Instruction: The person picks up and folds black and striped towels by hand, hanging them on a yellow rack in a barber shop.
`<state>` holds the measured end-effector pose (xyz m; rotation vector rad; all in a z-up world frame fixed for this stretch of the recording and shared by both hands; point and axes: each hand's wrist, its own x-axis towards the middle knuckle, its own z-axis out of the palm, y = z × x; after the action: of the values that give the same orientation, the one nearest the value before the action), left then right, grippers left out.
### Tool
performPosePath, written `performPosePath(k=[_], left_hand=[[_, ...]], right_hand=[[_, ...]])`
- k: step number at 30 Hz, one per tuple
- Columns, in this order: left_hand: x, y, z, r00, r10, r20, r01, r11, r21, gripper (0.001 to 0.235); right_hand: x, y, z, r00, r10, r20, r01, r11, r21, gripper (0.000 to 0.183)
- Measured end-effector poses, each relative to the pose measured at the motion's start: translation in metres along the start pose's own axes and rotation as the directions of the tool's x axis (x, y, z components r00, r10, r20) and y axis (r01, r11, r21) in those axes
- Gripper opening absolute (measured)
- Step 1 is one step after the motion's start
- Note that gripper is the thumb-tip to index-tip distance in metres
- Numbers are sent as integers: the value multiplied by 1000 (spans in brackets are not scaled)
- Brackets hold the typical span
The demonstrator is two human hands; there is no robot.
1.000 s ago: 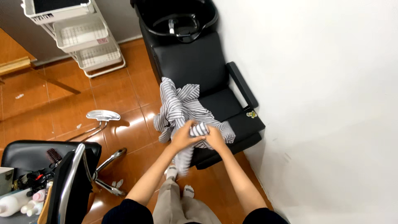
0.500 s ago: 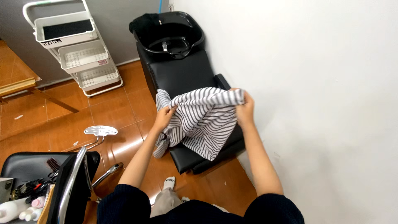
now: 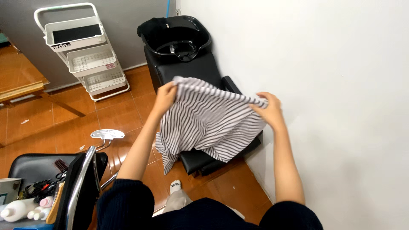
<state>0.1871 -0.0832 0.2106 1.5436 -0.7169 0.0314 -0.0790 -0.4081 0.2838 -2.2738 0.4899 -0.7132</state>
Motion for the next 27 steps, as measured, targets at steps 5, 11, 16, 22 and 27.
performPosePath(k=[5,11,16,22,27], left_hand=[[-11,47,79,937,72,342,-121,985,123,27],[-69,82,100,862,432,264,-440,897,-31,69],[-104,-8,86,934,125,335,-187,969,159,67],[-165,-128,22,975,-167,147,48,802,596,38],[-207,-124,-62,986,-163,-16,131,726,675,20]], right_hand=[[-18,-49,70,812,-563,151,560,826,68,94],[-24,-43,110,923,-16,383,-44,988,149,31],[-52,-55,78,944,-35,327,-81,939,335,18],[-102,-49,-14,995,89,53,-102,747,657,12],[-183,-3,-111,909,131,-395,281,508,814,44]])
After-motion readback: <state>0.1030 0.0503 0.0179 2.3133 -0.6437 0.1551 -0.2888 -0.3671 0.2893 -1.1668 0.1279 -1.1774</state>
